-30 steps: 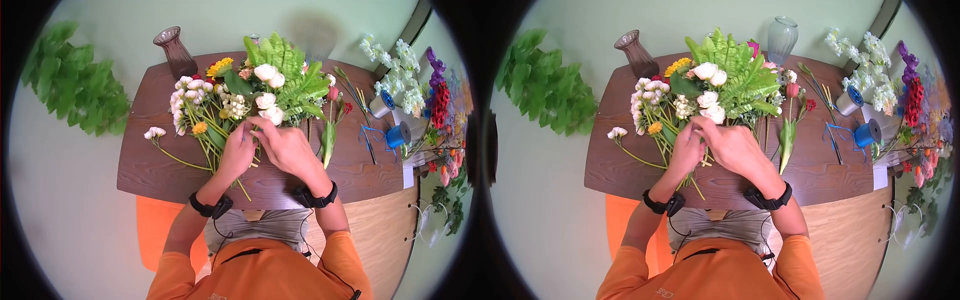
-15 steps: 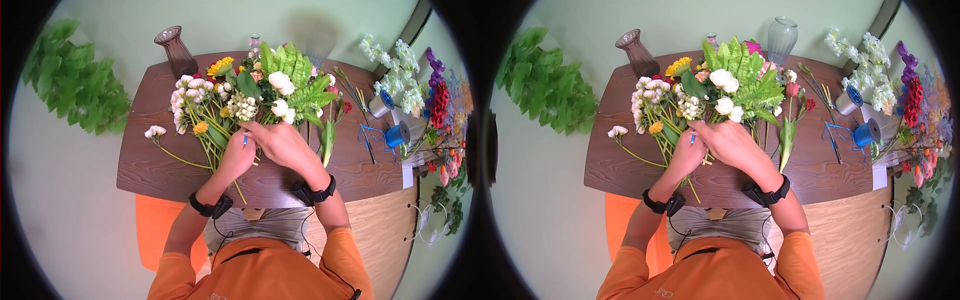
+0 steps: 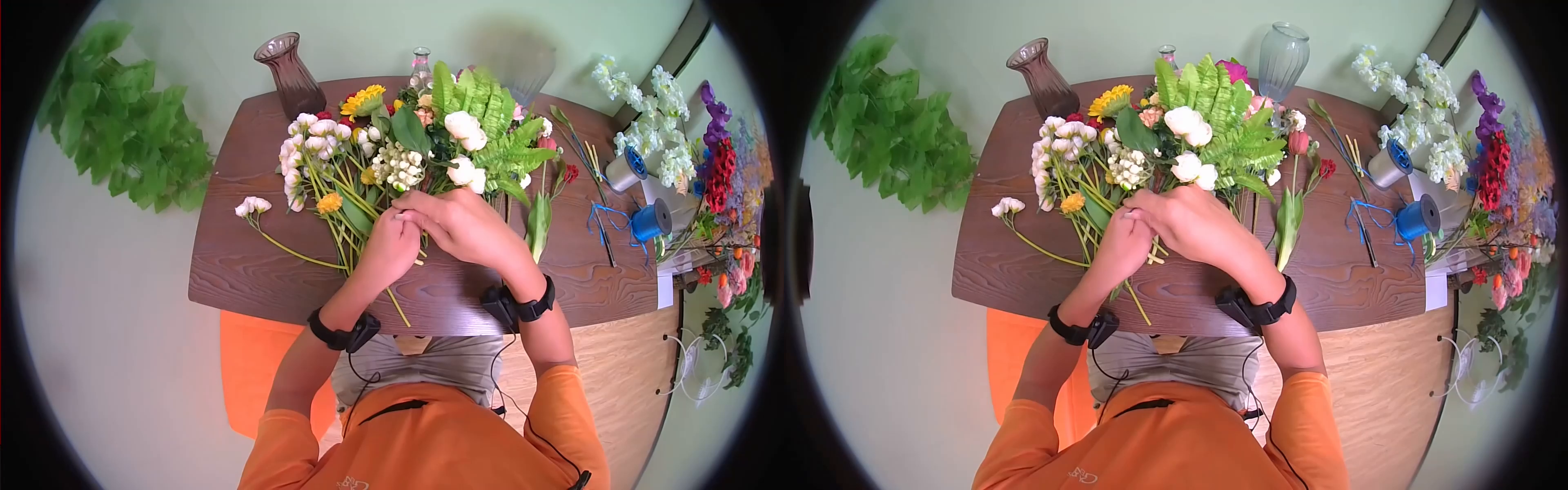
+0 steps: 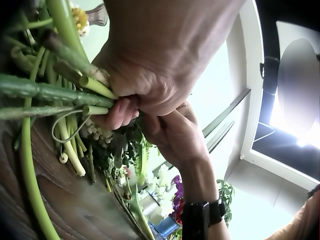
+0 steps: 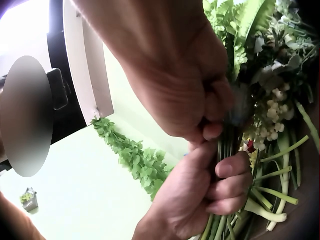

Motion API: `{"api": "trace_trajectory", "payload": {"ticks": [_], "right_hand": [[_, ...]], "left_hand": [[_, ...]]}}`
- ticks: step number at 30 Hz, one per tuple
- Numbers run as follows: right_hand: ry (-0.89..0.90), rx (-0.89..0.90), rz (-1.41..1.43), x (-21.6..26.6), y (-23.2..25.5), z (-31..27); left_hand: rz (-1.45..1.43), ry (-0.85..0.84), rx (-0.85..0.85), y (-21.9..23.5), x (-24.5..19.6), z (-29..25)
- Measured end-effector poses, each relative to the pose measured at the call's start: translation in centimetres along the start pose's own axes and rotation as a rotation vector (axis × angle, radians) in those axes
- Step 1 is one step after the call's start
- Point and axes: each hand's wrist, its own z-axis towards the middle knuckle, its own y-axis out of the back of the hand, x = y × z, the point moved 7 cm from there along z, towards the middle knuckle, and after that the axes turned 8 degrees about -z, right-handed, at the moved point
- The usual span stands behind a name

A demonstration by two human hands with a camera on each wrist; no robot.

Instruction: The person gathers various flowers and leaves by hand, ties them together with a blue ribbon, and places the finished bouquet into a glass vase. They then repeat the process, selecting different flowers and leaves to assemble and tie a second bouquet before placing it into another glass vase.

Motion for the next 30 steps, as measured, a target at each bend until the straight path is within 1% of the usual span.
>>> {"api": "trace_trajectory", "payload": {"ticks": [3, 4, 6, 7, 9, 11, 12, 14, 16, 18, 20, 22, 23, 25, 26, 28, 29, 30], "right_hand": [[-0.047, -0.025, -0.025, -0.1, -0.3, 0.1], [-0.059, -0.060, -0.018, 0.0, -0.1, 0.1], [-0.072, -0.097, -0.009, 0.0, 0.0, 0.2], [-0.095, -0.106, -0.001, -0.2, 0.0, 0.1], [-0.120, -0.117, 0.008, -0.7, -0.3, 0.1], [-0.088, -0.278, 0.162, -1.2, 0.3, 0.1], [-0.094, -0.280, 0.164, -1.4, 0.3, 0.2], [-0.131, -0.392, 0.179, -1.7, 1.1, -0.2], [-0.145, -0.421, 0.151, -1.8, 0.9, -0.2], [-0.213, -0.455, 0.196, -2.3, 0.6, -0.5], [-0.218, -0.451, 0.190, -2.7, 0.3, -0.5], [-0.138, -0.459, 0.198, -2.4, 0.4, -0.5], [-0.141, -0.461, 0.197, -2.6, 0.5, -0.5], [-0.122, -0.473, 0.194, -2.6, 0.6, -0.5], [-0.126, -0.476, 0.193, -2.3, 1.0, -0.7], [-0.298, -0.294, 0.396, -2.7, 0.5, -0.6], [-0.300, -0.300, 0.395, -2.9, 0.4, -0.5], [-0.220, -0.370, 0.353, -2.8, 0.5, -0.4]], "left_hand": [[-0.066, 0.056, 0.000, 0.1, -0.8, 0.1], [-0.066, 0.058, -0.001, 0.2, -0.9, 0.2], [-0.069, 0.184, 0.069, 0.0, -0.2, 0.2], [-0.068, 0.184, 0.069, -0.1, -0.6, 0.1], [-0.341, 0.262, -0.017, -0.1, -1.2, -0.2], [-0.384, 0.295, 0.007, -0.3, -1.1, -0.3], [-0.427, 0.329, 0.030, -0.5, -0.9, -0.4], [-0.464, 0.340, 0.064, -1.0, -0.4, -0.6], [-0.501, 0.358, 0.101, -1.3, -0.2, -0.9], [-0.611, 0.450, 0.141, -1.6, -0.2, -1.0], [-0.562, 0.441, 0.151, -1.4, -0.1, -0.9], [-0.493, 0.409, 0.143, -1.3, -1.1, -0.5], [-0.492, 0.410, 0.147, -1.2, -1.0, -0.4], [-0.420, 0.325, 0.192, -1.2, -1.1, 0.4], [-0.418, 0.326, 0.197, -1.4, -0.4, 0.7], [-0.361, 0.161, 0.167, -1.3, 0.1, 1.6], [-0.359, 0.160, 0.173, -1.5, -0.3, 1.6], [-0.375, 0.161, 0.093, -1.4, -1.0, 1.5]]}}
